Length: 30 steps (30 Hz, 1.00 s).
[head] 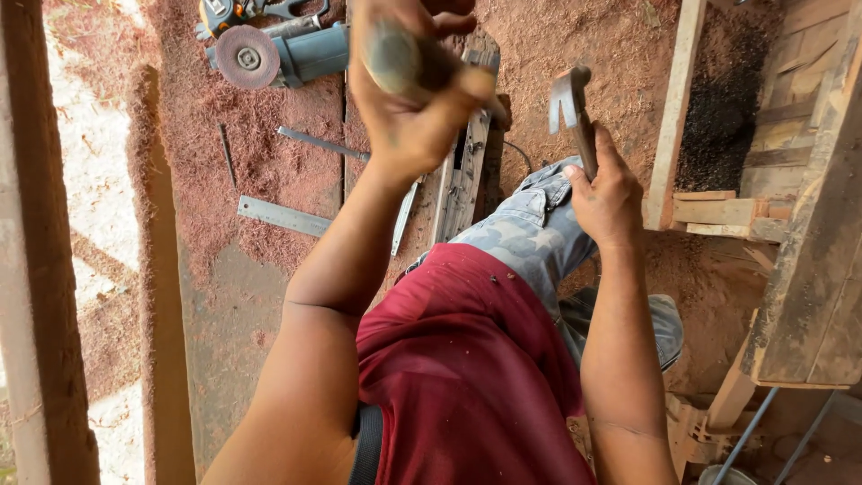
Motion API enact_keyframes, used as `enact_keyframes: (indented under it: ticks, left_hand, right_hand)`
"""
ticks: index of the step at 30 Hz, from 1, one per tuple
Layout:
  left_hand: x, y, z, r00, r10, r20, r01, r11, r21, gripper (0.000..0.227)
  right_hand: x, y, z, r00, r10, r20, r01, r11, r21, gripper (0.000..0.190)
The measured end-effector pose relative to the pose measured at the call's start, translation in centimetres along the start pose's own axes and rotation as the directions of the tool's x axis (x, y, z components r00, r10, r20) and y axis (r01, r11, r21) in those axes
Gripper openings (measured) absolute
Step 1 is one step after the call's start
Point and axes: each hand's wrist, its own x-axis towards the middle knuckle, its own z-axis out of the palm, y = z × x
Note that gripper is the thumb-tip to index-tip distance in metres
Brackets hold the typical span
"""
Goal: The person sits on the ground and uses a hammer to repeatedly strike a metal chisel held against a metal bar. The person adjusts the chisel and bar position multiple times during the process.
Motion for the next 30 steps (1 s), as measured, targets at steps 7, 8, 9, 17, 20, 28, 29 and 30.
enact_keyframes:
  ticks: [7,8,9,17,20,28,29,30]
  left_hand:
    - [-2.7,-8.5,-2.9,0.945,-0.272,0.18,0.18,0.894,0.41,0.037]
    - [-3.5,-9.3,-3.0,0.928,-0.319,0.191,0.236,0.903,0.358,0.043]
    - [-3.7,-9.9,-3.2,0.926,-0.323,0.196,0.239,0.903,0.357,0.043]
    - [-5.5,-10.6,-3.9,0.854,-0.402,0.33,0.329,0.909,0.256,0.014]
    - [-5.9,-10.8,-3.8,0.887,-0.346,0.305,0.268,0.925,0.268,0.023]
    - [-7.6,-12.0,-4.5,0.892,-0.35,0.286,0.178,0.854,0.489,0.026]
    - [-8.0,-12.3,-4.6,0.884,-0.343,0.317,0.137,0.839,0.526,0.027]
    - [-7.9,-12.2,-4.5,0.885,-0.342,0.316,0.136,0.84,0.526,0.027]
  right_hand:
    - [0.0,-1.7,-1.0,0.999,0.008,0.032,-0.007,0.999,-0.031,0.064]
    - [-0.3,-1.8,-1.1,1.0,-0.003,0.029,0.005,0.999,-0.046,0.063]
    - [-0.2,-2.0,-1.1,1.0,0.003,0.026,-0.002,0.999,-0.044,0.063]
    - [-0.3,-0.1,0.2,0.995,-0.097,-0.029,0.097,0.995,-0.002,0.061]
    - [-0.3,-0.2,0.3,0.998,-0.064,-0.011,0.063,0.997,-0.04,0.05]
    - [-0.5,-1.5,-0.4,0.984,-0.14,-0.11,0.153,0.981,0.123,0.05]
    - [-0.4,-2.2,-0.9,0.973,-0.176,-0.151,0.21,0.946,0.248,0.041]
    - [-0.8,-3.5,-2.2,0.973,-0.178,-0.15,0.211,0.946,0.247,0.041]
